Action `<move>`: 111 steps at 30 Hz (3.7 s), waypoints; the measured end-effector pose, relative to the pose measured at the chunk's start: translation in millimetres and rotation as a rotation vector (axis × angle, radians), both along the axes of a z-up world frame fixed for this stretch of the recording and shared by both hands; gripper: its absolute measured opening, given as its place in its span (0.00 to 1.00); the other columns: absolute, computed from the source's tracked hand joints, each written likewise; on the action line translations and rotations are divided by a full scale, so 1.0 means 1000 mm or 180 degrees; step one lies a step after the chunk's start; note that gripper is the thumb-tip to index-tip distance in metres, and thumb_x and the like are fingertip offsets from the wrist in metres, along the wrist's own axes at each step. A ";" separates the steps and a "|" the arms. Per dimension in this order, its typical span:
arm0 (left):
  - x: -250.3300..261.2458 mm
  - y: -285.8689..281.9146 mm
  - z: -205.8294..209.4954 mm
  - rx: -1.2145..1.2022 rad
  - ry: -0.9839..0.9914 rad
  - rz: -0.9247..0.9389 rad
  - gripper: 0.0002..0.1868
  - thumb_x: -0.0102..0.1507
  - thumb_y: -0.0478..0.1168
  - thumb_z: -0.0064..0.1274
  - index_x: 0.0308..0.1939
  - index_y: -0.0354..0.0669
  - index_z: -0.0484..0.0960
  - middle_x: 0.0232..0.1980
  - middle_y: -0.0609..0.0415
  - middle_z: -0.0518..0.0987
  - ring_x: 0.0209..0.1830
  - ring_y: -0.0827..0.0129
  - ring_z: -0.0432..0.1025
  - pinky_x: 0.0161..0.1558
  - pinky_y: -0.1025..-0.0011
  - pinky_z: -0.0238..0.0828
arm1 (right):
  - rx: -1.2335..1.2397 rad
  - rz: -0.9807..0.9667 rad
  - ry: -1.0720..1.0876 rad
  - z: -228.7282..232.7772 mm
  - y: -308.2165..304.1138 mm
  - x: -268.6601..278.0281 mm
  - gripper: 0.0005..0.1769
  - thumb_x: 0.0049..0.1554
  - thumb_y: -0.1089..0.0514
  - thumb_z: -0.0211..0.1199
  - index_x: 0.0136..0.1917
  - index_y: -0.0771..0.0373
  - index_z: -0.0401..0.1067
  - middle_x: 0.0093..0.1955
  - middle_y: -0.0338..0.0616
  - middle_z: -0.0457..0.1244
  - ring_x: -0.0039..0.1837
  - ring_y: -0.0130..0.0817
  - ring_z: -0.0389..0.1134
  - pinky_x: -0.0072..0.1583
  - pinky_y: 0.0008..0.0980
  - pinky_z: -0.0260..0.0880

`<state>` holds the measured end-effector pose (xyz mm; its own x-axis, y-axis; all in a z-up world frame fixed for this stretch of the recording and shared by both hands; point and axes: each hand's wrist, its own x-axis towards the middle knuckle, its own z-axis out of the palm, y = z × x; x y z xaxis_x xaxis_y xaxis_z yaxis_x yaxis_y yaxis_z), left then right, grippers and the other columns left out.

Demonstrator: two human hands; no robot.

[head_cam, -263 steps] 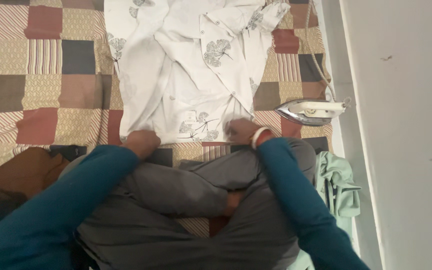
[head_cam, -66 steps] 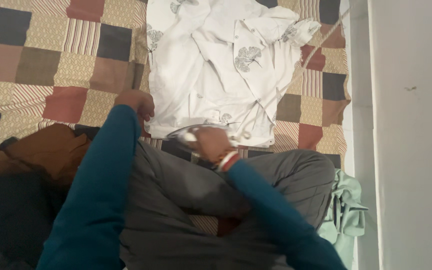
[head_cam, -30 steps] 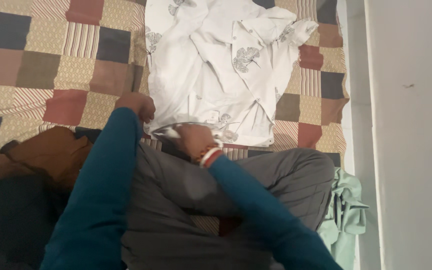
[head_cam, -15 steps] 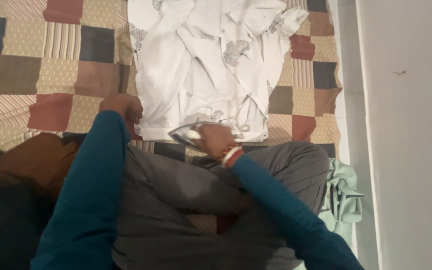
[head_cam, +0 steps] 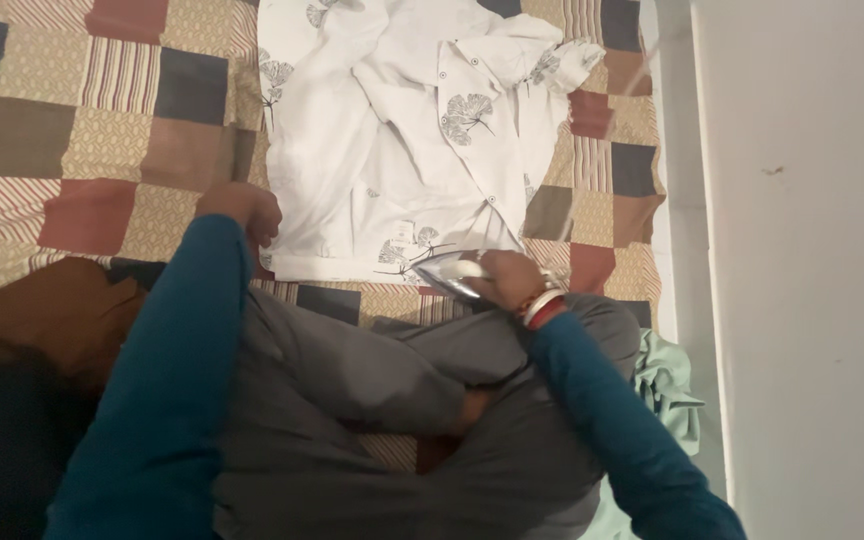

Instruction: The person irons a white shirt with a grey leaf pattern on a bed. They smooth the fabric with one hand while moving the iron with the other, focusing on the body and sleeves of the shirt.

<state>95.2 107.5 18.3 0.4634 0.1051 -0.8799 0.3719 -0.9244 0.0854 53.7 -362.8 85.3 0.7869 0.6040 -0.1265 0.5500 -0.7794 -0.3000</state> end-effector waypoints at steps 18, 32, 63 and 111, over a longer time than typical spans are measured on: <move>-0.030 -0.016 0.061 -0.0083 -0.0881 0.0728 0.13 0.62 0.39 0.50 0.38 0.40 0.90 0.38 0.49 0.89 0.39 0.58 0.83 0.43 0.61 0.78 | 0.0474 0.0256 0.0232 0.017 0.273 -0.056 0.17 0.56 0.41 0.61 0.49 0.54 0.78 0.45 0.48 0.71 0.49 0.50 0.73 0.51 0.50 0.71; -0.012 -0.029 0.047 -0.0597 -0.1941 0.0400 0.15 0.62 0.38 0.49 0.50 0.48 0.86 0.58 0.42 0.82 0.60 0.46 0.75 0.59 0.53 0.71 | -0.0030 -0.0323 0.0425 0.036 0.103 -0.024 0.20 0.51 0.40 0.68 0.54 0.48 0.81 0.42 0.50 0.72 0.46 0.51 0.73 0.49 0.50 0.72; -0.002 -0.012 -0.019 -0.0859 -0.2118 0.0011 0.17 0.61 0.35 0.47 0.49 0.48 0.87 0.56 0.44 0.82 0.58 0.49 0.75 0.59 0.57 0.71 | 0.0233 -0.0017 0.0515 0.011 0.237 -0.058 0.21 0.59 0.36 0.63 0.48 0.53 0.81 0.41 0.50 0.71 0.46 0.50 0.74 0.49 0.50 0.72; -0.010 -0.030 0.026 -0.0733 -0.1913 0.0294 0.16 0.63 0.36 0.47 0.49 0.53 0.87 0.59 0.45 0.81 0.61 0.49 0.75 0.62 0.57 0.71 | -0.0214 -0.0579 0.0207 0.037 0.091 -0.022 0.23 0.49 0.37 0.70 0.55 0.43 0.81 0.42 0.49 0.72 0.45 0.51 0.73 0.48 0.48 0.73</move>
<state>85.2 77.4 44.3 0.8801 0.0078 -0.4747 0.2745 -0.8241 0.4955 31.9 -271.3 121.9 0.8710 0.4412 -0.2160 0.3795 -0.8836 -0.2743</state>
